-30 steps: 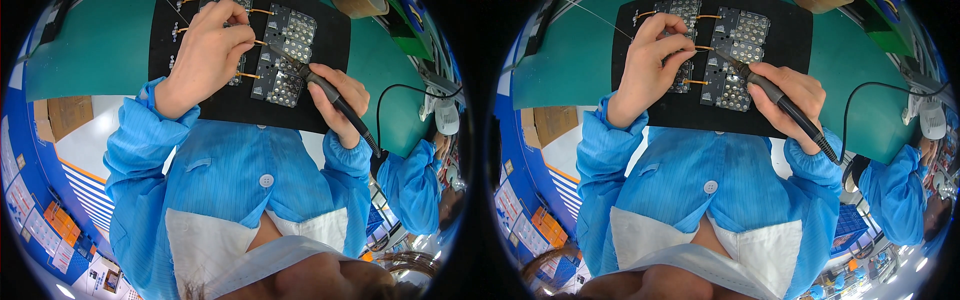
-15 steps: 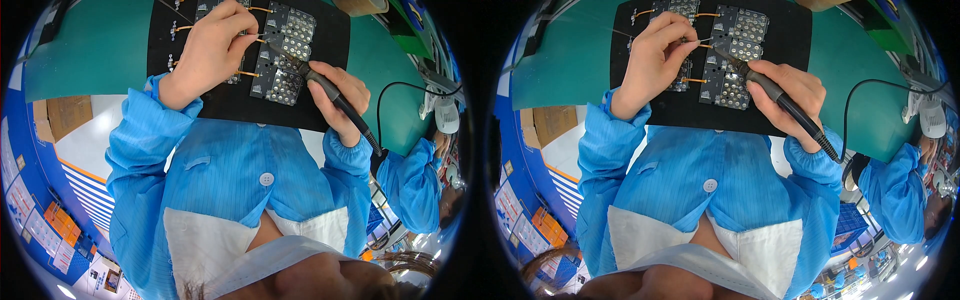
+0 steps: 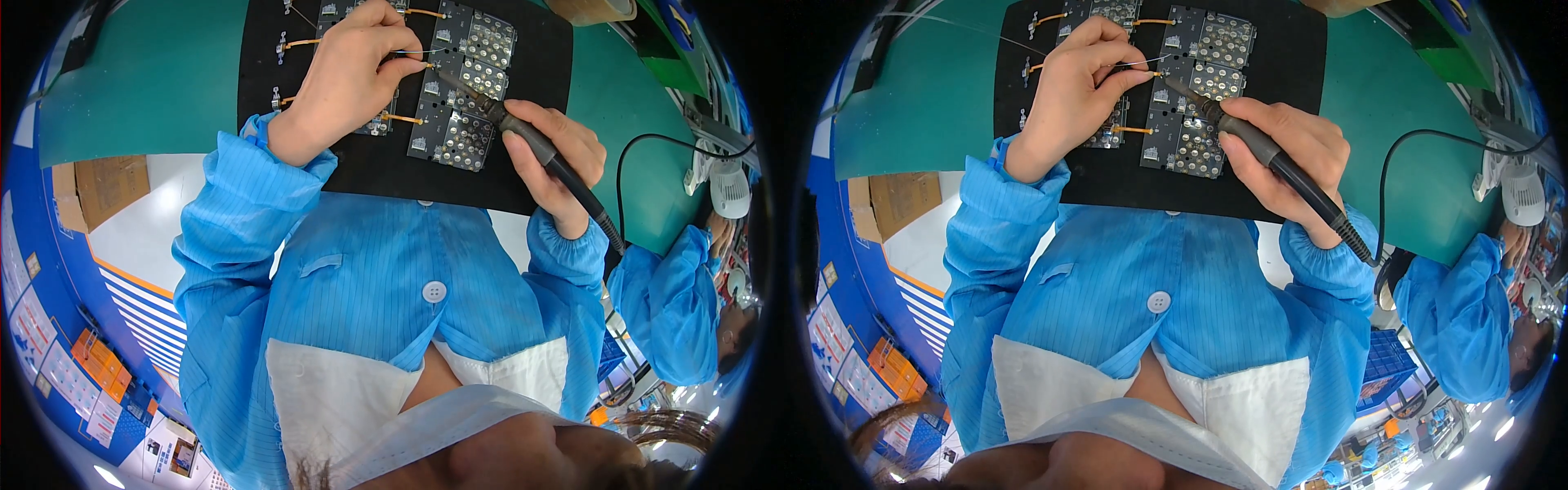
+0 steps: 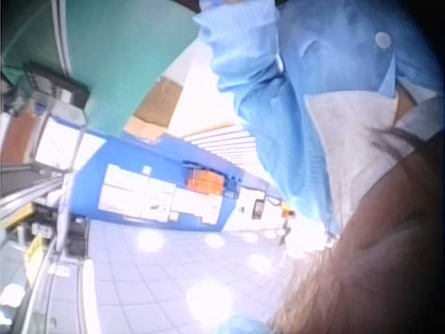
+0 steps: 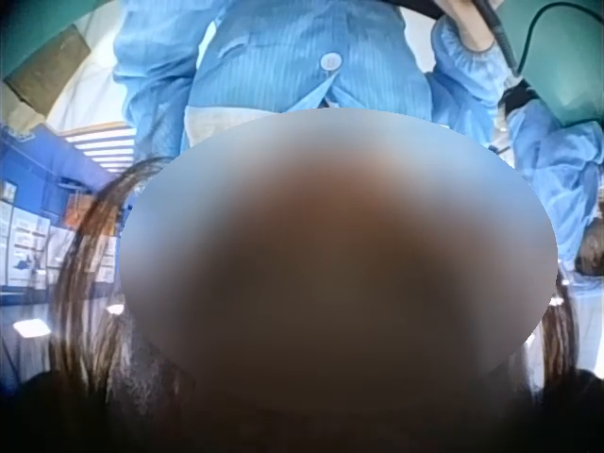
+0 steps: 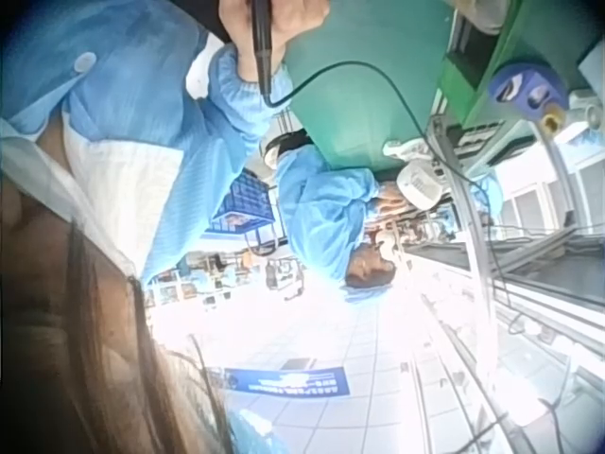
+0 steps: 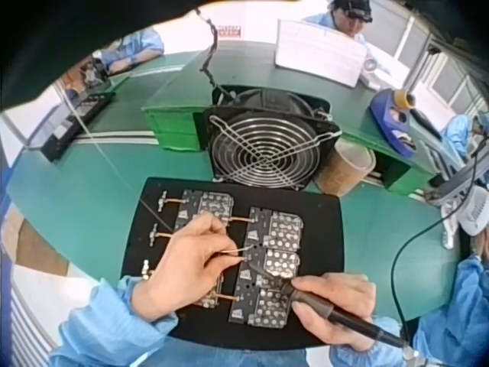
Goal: The person solders electrical wires to LED panels and PCB boards using a soldering iron and soldering wire to assemble or repair the arrays.
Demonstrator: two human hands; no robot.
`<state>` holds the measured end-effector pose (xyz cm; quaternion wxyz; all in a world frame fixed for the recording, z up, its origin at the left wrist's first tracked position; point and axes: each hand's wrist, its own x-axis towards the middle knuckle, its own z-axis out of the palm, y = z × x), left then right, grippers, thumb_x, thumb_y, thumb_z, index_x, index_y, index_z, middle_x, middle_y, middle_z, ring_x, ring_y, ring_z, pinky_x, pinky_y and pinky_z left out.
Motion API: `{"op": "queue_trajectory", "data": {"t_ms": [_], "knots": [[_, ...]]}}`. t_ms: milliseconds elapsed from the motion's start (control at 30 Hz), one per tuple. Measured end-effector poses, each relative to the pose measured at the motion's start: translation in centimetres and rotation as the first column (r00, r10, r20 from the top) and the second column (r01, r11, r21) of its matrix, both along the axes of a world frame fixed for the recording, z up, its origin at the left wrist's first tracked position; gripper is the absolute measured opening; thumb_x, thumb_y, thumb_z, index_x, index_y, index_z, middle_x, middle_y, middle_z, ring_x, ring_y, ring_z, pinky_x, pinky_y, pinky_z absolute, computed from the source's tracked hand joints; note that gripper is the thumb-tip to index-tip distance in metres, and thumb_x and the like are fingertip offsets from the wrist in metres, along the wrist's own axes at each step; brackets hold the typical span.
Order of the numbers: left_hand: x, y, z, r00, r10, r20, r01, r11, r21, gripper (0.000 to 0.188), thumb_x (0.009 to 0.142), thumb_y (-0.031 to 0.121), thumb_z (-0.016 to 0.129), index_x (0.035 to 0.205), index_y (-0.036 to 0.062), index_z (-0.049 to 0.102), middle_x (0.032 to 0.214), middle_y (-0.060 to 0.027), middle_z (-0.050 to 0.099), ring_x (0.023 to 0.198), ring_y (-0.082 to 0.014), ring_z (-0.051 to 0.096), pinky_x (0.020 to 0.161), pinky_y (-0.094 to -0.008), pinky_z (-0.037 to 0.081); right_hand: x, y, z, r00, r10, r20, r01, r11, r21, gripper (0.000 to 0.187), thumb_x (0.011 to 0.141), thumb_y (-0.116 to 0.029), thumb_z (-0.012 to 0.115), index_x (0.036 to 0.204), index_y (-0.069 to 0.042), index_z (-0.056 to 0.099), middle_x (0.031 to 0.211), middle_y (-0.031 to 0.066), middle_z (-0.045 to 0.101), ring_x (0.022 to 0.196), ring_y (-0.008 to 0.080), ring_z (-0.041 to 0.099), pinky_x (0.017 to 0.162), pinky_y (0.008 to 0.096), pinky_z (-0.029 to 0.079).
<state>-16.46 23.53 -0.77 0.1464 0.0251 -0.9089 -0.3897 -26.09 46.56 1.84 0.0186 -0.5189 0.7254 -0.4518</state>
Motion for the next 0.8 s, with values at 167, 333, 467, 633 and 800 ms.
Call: {"op": "queue_trajectory", "data": {"t_ms": [167, 333, 467, 633, 800], "knots": [[0.0, -0.05, -0.02, 1.0, 0.015, -0.011, -0.015, 1.0, 0.013, 0.011, 0.077, 0.0, 0.073, 0.086, -0.001, 0.067, 0.088, -0.0023, 0.053, 0.057, -0.0097, 0.04, 0.052, -0.0257, 0.035, -0.11, -0.15, 0.18, 1.0, -0.011, 0.003, 0.011, 1.0, 0.017, 0.026, 0.078, -0.012, 0.075, 0.099, 0.001, 0.069, 0.072, 0.0117, 0.067, 0.059, 0.0196, 0.066, 0.051, 0.0256, 0.049], [-0.24, 0.14, -0.03, 1.0, 0.02, -0.023, -0.02, 1.0, -0.007, 0.011, 0.077, 0.0, 0.073, 0.086, -0.0009, 0.067, 0.087, -0.0025, 0.053, 0.057, -0.0096, 0.04, 0.052, -0.0253, 0.035, -0.4, 0.05, 0.04, 1.0, -0.025, 0.011, 0.025, 1.0, 0.007, 0.027, 0.078, -0.012, 0.075, 0.1, 0.001, 0.068, 0.072, 0.0119, 0.068, 0.059, 0.0196, 0.066, 0.051, 0.0256, 0.049], [-0.33, 0.54, -0.01, 0.999, 0.02, -0.026, -0.02, 1.0, -0.012, 0.011, 0.077, 0.0, 0.073, 0.087, -0.001, 0.068, 0.088, -0.0027, 0.054, 0.056, -0.0095, 0.041, 0.052, -0.0251, 0.036, -0.47, 0.55, -0.08, 1.0, -0.005, 0.005, 0.005, 1.0, 0.005, 0.027, 0.078, -0.013, 0.075, 0.1, 0.001, 0.068, 0.072, 0.0124, 0.068, 0.058, 0.0194, 0.066, 0.051, 0.0253, 0.049], [-0.32, 0.66, -0.28, 0.999, 0.027, -0.031, -0.027, 1.0, -0.01, 0.012, 0.076, 0.001, 0.074, 0.087, -0.0009, 0.068, 0.088, -0.0026, 0.054, 0.056, -0.0093, 0.041, 0.051, -0.0252, 0.035, -0.51, 0.61, -0.35, 1.0, 0.0, 0.012, 0.0, 1.0, 0.004, 0.027, 0.078, -0.014, 0.075, 0.1, 0.001, 0.068, 0.072, 0.0125, 0.068, 0.058, 0.0191, 0.066, 0.052, 0.0246, 0.049], [-0.19, 0.39, -0.17, 0.999, 0.017, -0.045, -0.017, 1.0, -0.001, 0.012, 0.076, 0.001, 0.074, 0.086, -0.0006, 0.068, 0.088, -0.0023, 0.054, 0.056, -0.0093, 0.041, 0.051, -0.025, 0.035, -0.37, 0.46, -0.25, 0.999, -0.033, 0.025, 0.034, 0.999, -0.007, 0.028, 0.078, -0.015, 0.076, 0.099, 0.001, 0.069, 0.073, 0.0125, 0.068, 0.058, 0.0194, 0.066, 0.052, 0.0242, 0.049]]}}
